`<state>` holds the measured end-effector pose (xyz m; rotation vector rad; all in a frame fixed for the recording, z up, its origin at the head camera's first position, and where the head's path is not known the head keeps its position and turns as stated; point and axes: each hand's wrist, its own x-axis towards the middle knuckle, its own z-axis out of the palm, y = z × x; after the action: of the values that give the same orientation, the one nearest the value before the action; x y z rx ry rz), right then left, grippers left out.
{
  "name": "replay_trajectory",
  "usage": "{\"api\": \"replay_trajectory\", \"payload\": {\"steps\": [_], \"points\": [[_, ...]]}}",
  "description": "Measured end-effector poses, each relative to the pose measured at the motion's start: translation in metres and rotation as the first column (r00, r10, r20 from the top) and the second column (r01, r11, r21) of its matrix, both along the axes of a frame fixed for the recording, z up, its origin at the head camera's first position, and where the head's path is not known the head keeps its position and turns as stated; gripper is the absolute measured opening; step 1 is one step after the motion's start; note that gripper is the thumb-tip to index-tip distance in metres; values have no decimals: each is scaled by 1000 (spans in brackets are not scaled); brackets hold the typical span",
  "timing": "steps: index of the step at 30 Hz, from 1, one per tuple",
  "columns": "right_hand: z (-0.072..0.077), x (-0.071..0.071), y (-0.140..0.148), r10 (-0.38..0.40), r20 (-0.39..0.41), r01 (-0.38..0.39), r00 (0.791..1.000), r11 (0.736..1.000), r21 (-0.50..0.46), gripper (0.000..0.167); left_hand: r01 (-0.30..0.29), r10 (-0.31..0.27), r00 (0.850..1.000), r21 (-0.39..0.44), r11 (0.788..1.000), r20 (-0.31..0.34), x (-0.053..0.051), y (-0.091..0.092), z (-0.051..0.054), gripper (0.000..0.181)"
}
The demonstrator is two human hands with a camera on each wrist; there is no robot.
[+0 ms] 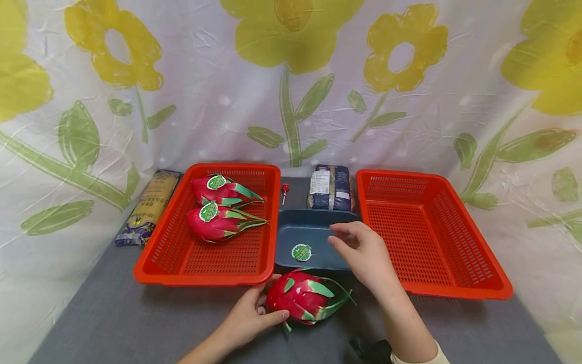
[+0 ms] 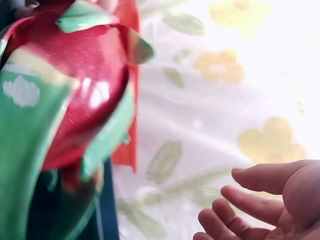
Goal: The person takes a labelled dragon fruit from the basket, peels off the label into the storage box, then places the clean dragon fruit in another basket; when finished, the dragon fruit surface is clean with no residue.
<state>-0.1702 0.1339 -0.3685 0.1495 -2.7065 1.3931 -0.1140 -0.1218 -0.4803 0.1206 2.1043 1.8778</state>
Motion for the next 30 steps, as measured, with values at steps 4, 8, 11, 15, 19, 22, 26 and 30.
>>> {"api": "replay_trajectory", "payload": {"steps": [4, 8, 11, 15, 19, 22, 26, 30], "points": [[7, 15, 18, -42, -58, 42, 997, 999, 0, 29, 2, -2, 1000, 11, 1000, -3, 0, 1, -1, 75], [10, 28, 40, -107, -112, 109, 988, 994, 19, 30, -4, 3, 1000, 29, 1000, 6, 1, 2, -1, 75], [11, 36, 58, -162, -149, 169, 975, 985, 30, 32, -6, 6, 1000, 40, 999, -1, 2, 3, -2, 74], [8, 44, 85, -255, -187, 265, 949, 964, 33, 34, 0, 1, 1000, 53, 999, -25, 2, 3, -3, 71], [-1, 50, 115, -412, -172, 425, 895, 904, 46, 35, 10, -8, 999, 41, 999, -50, 3, 4, -5, 69], [-9, 53, 137, -529, -148, 541, 836, 839, 60, 36, 14, -12, 998, 24, 1000, -66, 4, 4, -5, 68], [-21, 57, 165, -631, -98, 638, 770, 764, 93, 40, 7, -6, 998, 11, 1000, -59, 4, 5, -3, 68], [-31, 57, 187, -704, -93, 710, 704, 691, 138, 44, 3, -1, 997, 27, 1000, -77, 4, 7, -4, 66]]}}
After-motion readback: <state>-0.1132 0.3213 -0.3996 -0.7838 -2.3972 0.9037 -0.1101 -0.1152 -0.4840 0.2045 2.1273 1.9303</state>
